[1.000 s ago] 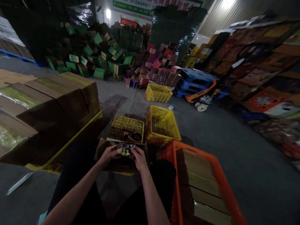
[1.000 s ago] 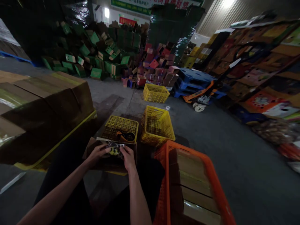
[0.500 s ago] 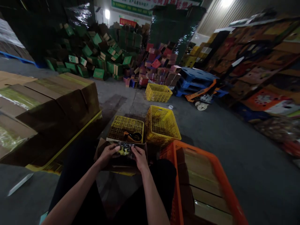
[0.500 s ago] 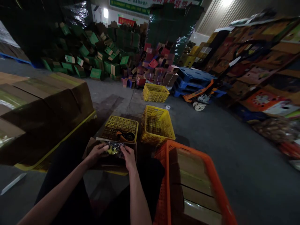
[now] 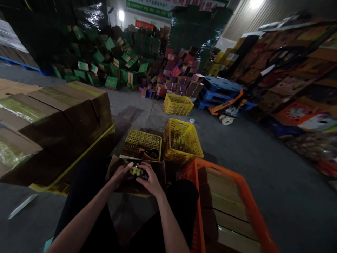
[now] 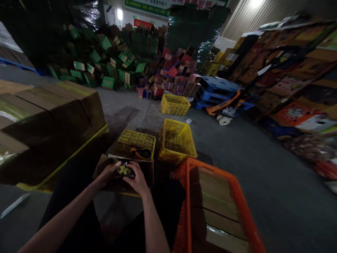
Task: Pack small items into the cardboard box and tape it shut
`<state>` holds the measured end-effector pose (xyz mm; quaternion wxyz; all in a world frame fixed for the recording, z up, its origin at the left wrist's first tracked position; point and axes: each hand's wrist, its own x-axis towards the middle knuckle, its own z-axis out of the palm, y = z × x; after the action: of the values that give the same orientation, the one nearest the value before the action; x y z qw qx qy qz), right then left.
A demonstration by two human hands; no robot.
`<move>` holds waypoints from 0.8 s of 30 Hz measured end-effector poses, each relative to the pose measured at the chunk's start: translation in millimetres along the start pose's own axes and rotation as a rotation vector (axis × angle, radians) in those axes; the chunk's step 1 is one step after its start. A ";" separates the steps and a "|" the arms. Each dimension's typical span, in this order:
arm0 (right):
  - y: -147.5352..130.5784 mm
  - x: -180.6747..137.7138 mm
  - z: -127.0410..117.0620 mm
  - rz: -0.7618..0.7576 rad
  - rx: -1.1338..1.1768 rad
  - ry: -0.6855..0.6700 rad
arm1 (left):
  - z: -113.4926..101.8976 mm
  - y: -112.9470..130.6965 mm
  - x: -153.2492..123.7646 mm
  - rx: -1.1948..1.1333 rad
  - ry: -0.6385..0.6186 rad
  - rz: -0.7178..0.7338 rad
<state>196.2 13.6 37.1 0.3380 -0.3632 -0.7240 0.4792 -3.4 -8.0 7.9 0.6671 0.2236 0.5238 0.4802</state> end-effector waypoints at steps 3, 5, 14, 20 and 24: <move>6.2 2.7 -0.3 0.105 0.020 0.051 | 0.2 0.0 -2.0 -0.050 -0.017 -0.072; 9.9 4.1 -2.9 0.177 0.038 0.102 | 0.0 1.9 -4.8 -0.028 -0.081 -0.071; 12.8 3.3 -2.4 0.416 0.285 0.111 | 5.1 10.3 -12.6 0.240 -0.244 0.218; 4.5 4.4 -3.6 0.449 0.263 0.127 | 1.9 10.5 -11.2 0.259 -0.206 0.229; 2.2 5.2 -11.7 0.378 0.160 0.201 | -2.6 7.6 -7.0 0.234 -0.166 0.206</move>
<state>203.8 23.9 39.5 0.3405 -0.5104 -0.5655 0.5511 -8.8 -11.3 16.6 0.6248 0.3909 0.4936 0.4617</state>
